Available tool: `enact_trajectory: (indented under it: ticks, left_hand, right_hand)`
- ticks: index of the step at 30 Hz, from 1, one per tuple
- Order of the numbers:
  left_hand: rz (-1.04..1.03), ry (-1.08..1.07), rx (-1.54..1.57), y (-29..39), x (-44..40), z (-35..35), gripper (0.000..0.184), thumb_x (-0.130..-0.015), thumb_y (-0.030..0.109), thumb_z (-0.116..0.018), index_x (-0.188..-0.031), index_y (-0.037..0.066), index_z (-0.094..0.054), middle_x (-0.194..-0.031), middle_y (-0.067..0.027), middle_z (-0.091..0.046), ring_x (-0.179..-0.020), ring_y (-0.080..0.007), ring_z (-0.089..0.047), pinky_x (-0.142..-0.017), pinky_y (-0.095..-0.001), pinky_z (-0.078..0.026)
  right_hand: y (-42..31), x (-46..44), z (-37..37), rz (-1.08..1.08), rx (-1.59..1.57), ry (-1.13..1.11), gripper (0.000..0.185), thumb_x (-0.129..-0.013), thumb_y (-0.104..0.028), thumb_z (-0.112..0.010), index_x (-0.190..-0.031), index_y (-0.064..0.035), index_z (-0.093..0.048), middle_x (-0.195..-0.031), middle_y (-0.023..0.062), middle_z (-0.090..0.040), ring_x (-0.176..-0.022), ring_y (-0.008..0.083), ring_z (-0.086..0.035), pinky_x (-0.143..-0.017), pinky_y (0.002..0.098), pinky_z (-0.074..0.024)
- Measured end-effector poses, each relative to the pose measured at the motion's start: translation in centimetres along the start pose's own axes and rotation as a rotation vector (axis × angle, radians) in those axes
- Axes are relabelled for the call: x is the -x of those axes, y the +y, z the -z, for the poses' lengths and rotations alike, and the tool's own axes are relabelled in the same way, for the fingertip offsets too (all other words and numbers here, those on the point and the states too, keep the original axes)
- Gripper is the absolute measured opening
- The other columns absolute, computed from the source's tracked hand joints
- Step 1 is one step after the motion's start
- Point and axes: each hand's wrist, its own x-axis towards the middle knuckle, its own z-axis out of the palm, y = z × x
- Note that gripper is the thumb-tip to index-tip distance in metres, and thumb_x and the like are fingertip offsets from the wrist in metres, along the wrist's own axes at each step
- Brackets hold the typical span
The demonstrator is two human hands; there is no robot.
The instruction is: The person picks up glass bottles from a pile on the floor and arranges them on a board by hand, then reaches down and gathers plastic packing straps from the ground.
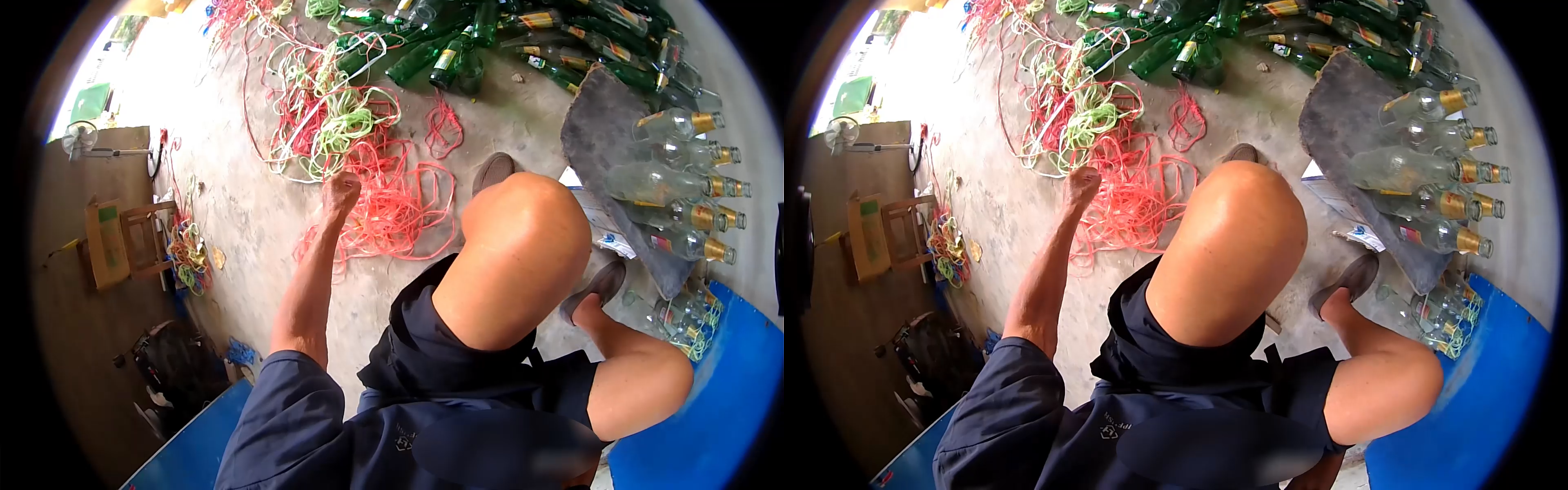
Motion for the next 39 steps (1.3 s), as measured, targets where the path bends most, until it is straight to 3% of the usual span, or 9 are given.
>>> enact_trajectory:
  ticks: [6, 11, 15, 18, 19, 26, 32, 33, 39]
  left_hand:
    - [-0.061, -0.031, 0.091, 0.0, -1.3, -1.8, 0.028, -0.084, 0.022, -0.075, -0.107, 0.006, -0.079, -0.101, -0.0143, -0.079, -0.091, -0.0253, -0.078, -0.083, -0.0374, -0.06]
    - [-0.188, 0.051, 0.021, 0.4, -3.8, -4.0, 0.031, -0.084, 0.019, -0.073, -0.115, 0.011, -0.076, -0.109, -0.0157, -0.073, -0.095, -0.0335, -0.073, -0.086, -0.045, -0.058]
    - [-0.141, -0.068, -0.036, 4.4, -3.7, -5.6, 0.028, -0.084, 0.017, -0.074, -0.112, 0.012, -0.075, -0.11, -0.0172, -0.071, -0.1, -0.0367, -0.071, -0.088, -0.0485, -0.057]
    - [-0.256, -0.155, -0.085, 3.4, -4.3, -8.7, 0.031, -0.084, 0.014, -0.071, -0.114, 0.012, -0.076, -0.107, -0.0157, -0.074, -0.098, -0.0338, -0.073, -0.088, -0.0443, -0.058]
    - [-0.288, -0.162, -0.061, 3.1, -4.2, -9.4, 0.032, -0.081, 0.013, -0.07, -0.112, 0.011, -0.075, -0.106, -0.0183, -0.073, -0.104, -0.038, -0.071, -0.092, -0.0463, -0.057]
    - [-0.165, -0.339, -0.09, 1.8, -5.2, -11.5, 0.032, -0.074, 0.012, -0.07, -0.104, 0.01, -0.078, -0.107, -0.0229, -0.073, -0.114, -0.0413, -0.068, -0.098, -0.0475, -0.054]
    - [-0.03, -0.23, 0.216, 0.9, -4.8, -10.7, 0.024, -0.078, 0.011, -0.071, -0.1, 0.008, -0.081, -0.091, -0.0154, -0.078, -0.083, -0.0272, -0.077, -0.075, -0.0395, -0.06]
    - [0.045, -0.28, 0.261, 1.2, -4.8, -9.7, 0.023, -0.08, 0.01, -0.073, -0.1, 0.005, -0.08, -0.09, -0.0118, -0.079, -0.078, -0.0185, -0.075, -0.07, -0.0341, -0.059]
    - [0.006, -0.207, 0.685, 4.8, -1.9, -1.1, 0.022, -0.084, 0.004, -0.078, -0.105, 0.001, -0.076, -0.093, -0.0031, -0.075, -0.082, -0.0101, -0.068, -0.073, -0.0258, -0.054]
  right_hand:
    - [-0.8, 1.1, 0.0, -0.048, 0.055, -0.04, 0.037, -0.087, -0.024, -0.083, -0.117, -0.0063, -0.069, -0.09, 0.0043, -0.069, -0.065, 0.011, -0.058, -0.06, 0.0296, -0.0482]
    - [-1.4, 1.9, 0.2, -0.076, 0.088, -0.054, 0.037, -0.088, -0.024, -0.082, -0.118, -0.0059, -0.069, -0.091, 0.0049, -0.07, -0.064, 0.0109, -0.057, -0.06, 0.0293, -0.0482]
    - [-1.8, 2.4, 0.5, -0.096, 0.114, -0.066, 0.037, -0.09, -0.025, -0.081, -0.119, -0.0056, -0.069, -0.092, 0.0054, -0.07, -0.064, 0.0108, -0.057, -0.059, 0.0291, -0.0481]
    - [-2.1, 2.6, 0.8, -0.104, 0.13, -0.073, 0.037, -0.09, -0.025, -0.08, -0.12, -0.0054, -0.069, -0.093, 0.0058, -0.07, -0.064, 0.0107, -0.057, -0.059, 0.0289, -0.0481]
    - [-2.2, 2.7, 0.9, -0.108, 0.136, -0.071, 0.037, -0.091, -0.025, -0.08, -0.12, -0.0054, -0.068, -0.093, 0.0059, -0.071, -0.064, 0.0107, -0.057, -0.059, 0.0289, -0.0481]
    - [-2.7, 3.4, 1.6, -0.119, 0.153, -0.083, 0.038, -0.093, -0.026, -0.079, -0.122, -0.0048, -0.068, -0.095, 0.0067, -0.071, -0.063, 0.0104, -0.057, -0.059, 0.0285, -0.0481]
    - [-2.9, 3.8, 2.1, -0.111, 0.149, -0.094, 0.038, -0.094, -0.026, -0.077, -0.124, -0.0044, -0.068, -0.096, 0.0075, -0.072, -0.063, 0.0103, -0.056, -0.059, 0.0282, -0.0481]
    - [-2.8, 3.8, 2.2, -0.109, 0.148, -0.099, 0.038, -0.095, -0.026, -0.077, -0.124, -0.0043, -0.068, -0.096, 0.0076, -0.072, -0.062, 0.0102, -0.056, -0.059, 0.0281, -0.0481]
    - [-2.6, 4.0, 2.9, -0.076, 0.134, -0.12, 0.038, -0.096, -0.027, -0.076, -0.125, -0.0039, -0.067, -0.098, 0.0083, -0.072, -0.062, 0.0101, -0.056, -0.059, 0.0278, -0.048]
